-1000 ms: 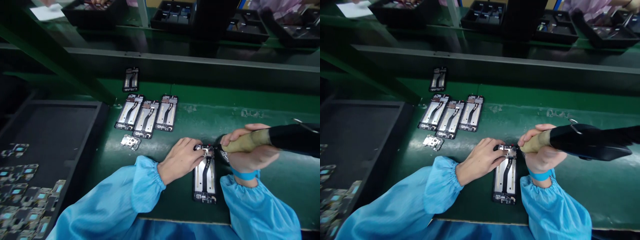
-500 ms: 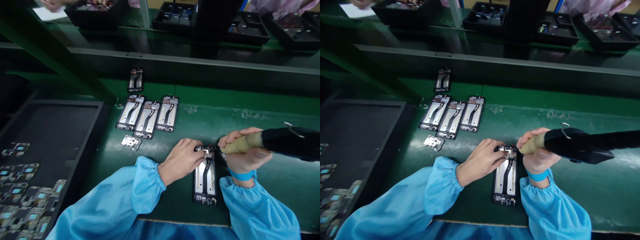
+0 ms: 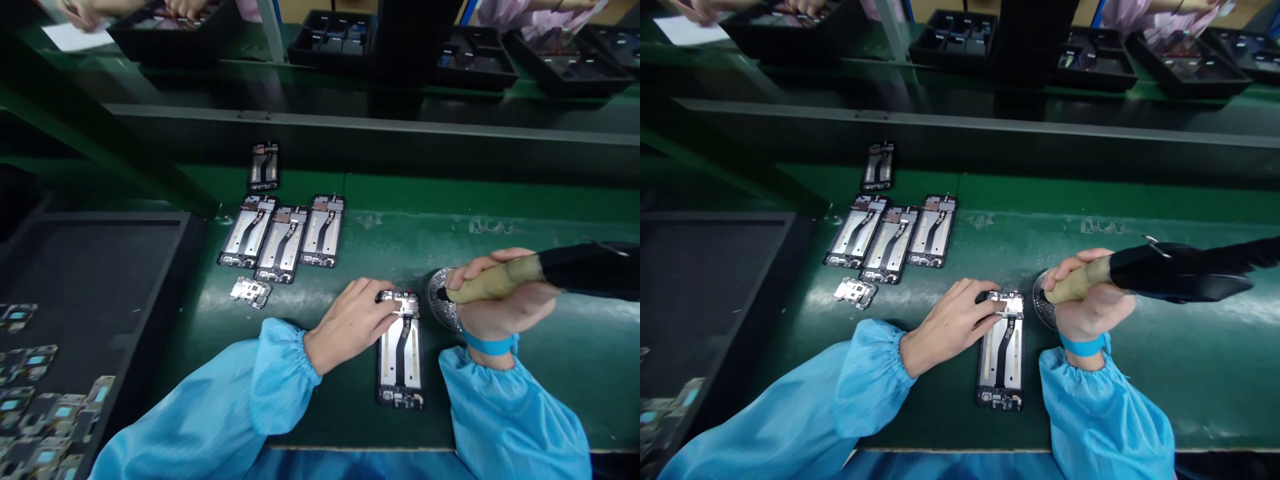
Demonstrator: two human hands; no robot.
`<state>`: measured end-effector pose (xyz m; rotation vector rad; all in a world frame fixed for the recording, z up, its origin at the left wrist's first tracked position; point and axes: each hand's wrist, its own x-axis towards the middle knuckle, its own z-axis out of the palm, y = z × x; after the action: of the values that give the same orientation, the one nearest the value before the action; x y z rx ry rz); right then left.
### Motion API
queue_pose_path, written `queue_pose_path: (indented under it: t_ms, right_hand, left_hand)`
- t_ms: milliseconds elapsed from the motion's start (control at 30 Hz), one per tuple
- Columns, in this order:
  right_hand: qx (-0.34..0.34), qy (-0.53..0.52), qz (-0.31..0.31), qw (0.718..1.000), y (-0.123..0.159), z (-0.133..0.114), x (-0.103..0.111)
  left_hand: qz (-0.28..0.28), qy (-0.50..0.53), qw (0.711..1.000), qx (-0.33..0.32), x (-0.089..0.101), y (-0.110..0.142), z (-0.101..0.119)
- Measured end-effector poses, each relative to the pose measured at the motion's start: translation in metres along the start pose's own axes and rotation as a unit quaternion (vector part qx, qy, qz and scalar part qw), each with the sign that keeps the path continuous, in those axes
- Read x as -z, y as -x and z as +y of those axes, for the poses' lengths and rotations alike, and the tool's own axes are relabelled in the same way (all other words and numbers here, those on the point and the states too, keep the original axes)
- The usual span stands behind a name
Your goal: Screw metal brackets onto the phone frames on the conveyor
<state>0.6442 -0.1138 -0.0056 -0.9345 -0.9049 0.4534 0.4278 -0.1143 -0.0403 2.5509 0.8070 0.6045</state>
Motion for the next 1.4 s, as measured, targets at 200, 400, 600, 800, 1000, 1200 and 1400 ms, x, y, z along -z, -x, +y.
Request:
queue_pose_path:
  t_ms: [200,400,600,800,1000,1200,1400]
  right_hand:
    - [-0.013,-0.029,-0.02,0.999,-0.006,-0.008,0.013]
    - [-0.024,-0.114,-0.114,0.987,0.004,-0.022,-0.01]
    - [-0.068,-0.048,-0.082,0.993,0.03,-0.014,-0.043]
    - [-0.078,-0.038,-0.073,0.994,0.027,-0.011,-0.037]
    - [-0.073,-0.079,-0.117,0.987,0.03,-0.007,-0.039]
    - [-0.066,-0.082,-0.126,0.986,0.027,-0.007,-0.037]
    - [-0.009,-0.045,-0.047,0.998,-0.004,-0.009,0.011]
  left_hand:
    - [-0.001,-0.015,1.0,0.012,0.01,0.017,-0.006]
    - [-0.015,-0.039,0.999,0.005,0.016,0.02,-0.006]
    - [-0.015,-0.037,0.999,0.001,0.015,0.016,-0.006]
    - [-0.016,-0.039,0.999,0.006,0.014,0.017,-0.006]
    - [-0.019,-0.034,0.999,0.01,0.013,0.016,-0.005]
    - [-0.016,-0.03,0.999,0.007,0.015,0.017,-0.007]
    - [-0.005,-0.04,0.999,0.002,0.013,0.019,-0.009]
